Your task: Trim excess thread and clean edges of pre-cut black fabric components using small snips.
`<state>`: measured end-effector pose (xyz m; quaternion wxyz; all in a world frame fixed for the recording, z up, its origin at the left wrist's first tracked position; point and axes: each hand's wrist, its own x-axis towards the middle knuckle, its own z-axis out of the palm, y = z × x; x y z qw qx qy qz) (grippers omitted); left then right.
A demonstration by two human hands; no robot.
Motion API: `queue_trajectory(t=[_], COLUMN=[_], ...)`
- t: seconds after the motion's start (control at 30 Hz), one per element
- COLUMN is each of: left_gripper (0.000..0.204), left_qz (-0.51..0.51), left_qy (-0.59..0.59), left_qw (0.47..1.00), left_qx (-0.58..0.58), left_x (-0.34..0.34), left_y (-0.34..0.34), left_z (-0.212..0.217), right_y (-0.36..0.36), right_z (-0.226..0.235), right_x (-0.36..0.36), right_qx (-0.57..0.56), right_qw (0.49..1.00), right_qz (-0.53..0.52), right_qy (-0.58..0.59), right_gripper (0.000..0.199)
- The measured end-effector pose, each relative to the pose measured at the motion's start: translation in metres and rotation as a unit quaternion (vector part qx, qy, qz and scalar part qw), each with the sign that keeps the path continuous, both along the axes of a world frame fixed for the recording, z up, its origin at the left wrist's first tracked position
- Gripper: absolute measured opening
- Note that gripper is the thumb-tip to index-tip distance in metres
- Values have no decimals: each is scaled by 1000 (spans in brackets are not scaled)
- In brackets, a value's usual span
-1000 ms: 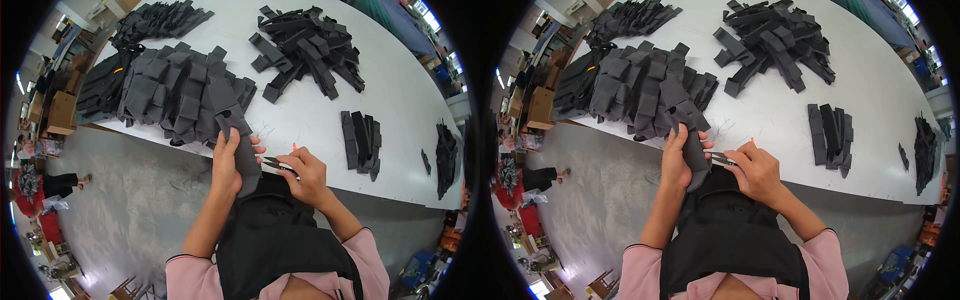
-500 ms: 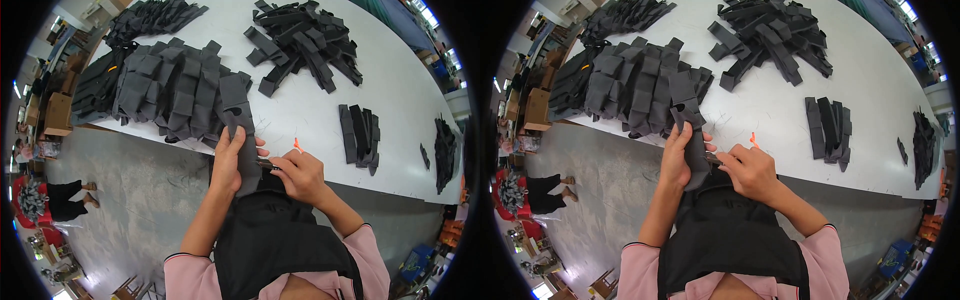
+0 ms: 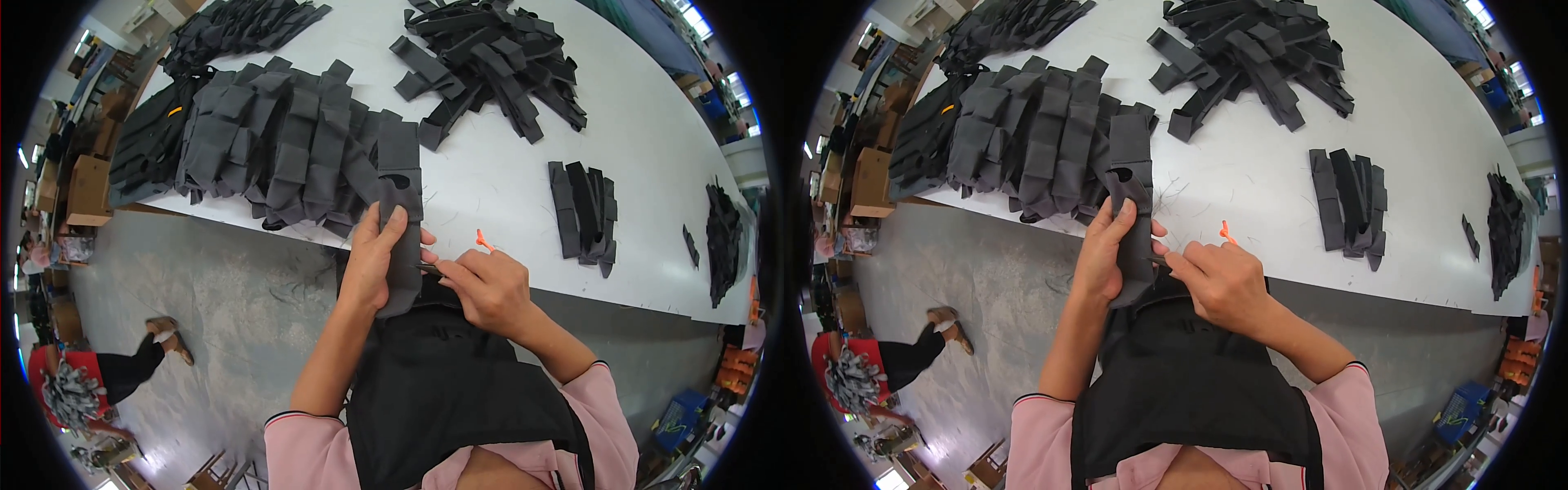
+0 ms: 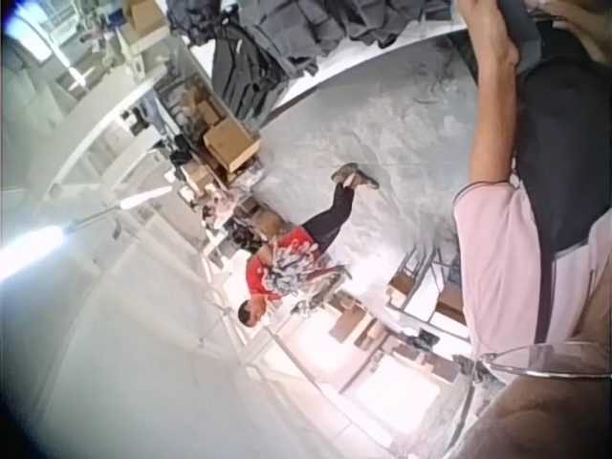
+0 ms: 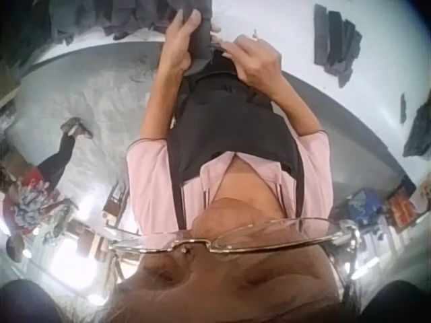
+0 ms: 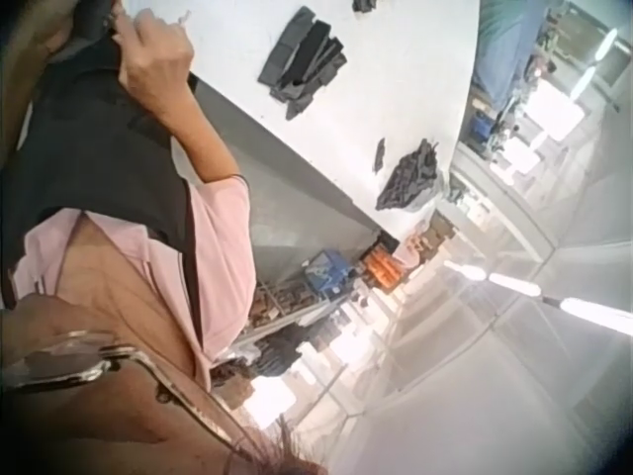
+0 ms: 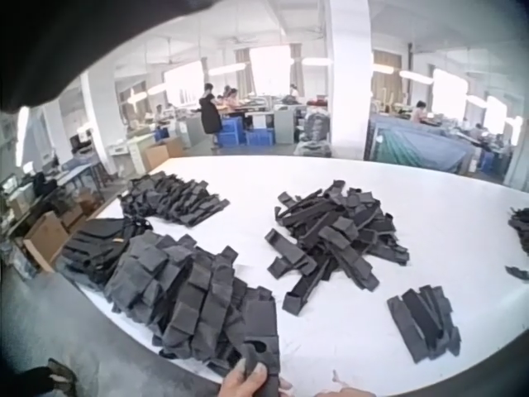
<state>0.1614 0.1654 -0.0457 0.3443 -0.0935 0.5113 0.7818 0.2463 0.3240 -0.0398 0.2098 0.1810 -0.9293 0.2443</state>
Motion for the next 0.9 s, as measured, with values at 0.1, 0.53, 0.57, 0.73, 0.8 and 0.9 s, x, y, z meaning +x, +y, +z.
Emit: queue_trajectory(t=[0.1, 0.53, 0.57, 0.73, 0.8, 0.9], left_gripper=[28, 28, 28, 26, 26, 26], left_qz=[-2, 31, 38, 38, 40, 42], left_qy=[-11, 4, 2, -3, -2, -7], left_qw=[1000, 998, 998, 996, 995, 995], left_qx=[3, 48, 58, 85, 88, 88], left_x=[2, 4, 5, 7, 7, 8], left_y=[1, 3, 3, 2, 1, -1], left_z=[-1, -2, -3, -7, -8, -10], right_y=[3, -12, -14, -17, -18, -21], right_z=[0, 8, 11, 5, 5, 1], right_x=[4, 3, 1, -2, -2, -3], right_qx=[7, -41, -44, -31, -16, -6], right_qw=[1000, 997, 995, 994, 995, 996], right_qz=[4, -28, -23, 4, 6, 4], right_qy=[5, -67, -83, -100, -100, -92], right_gripper=[26, 24, 25, 26, 25, 25])
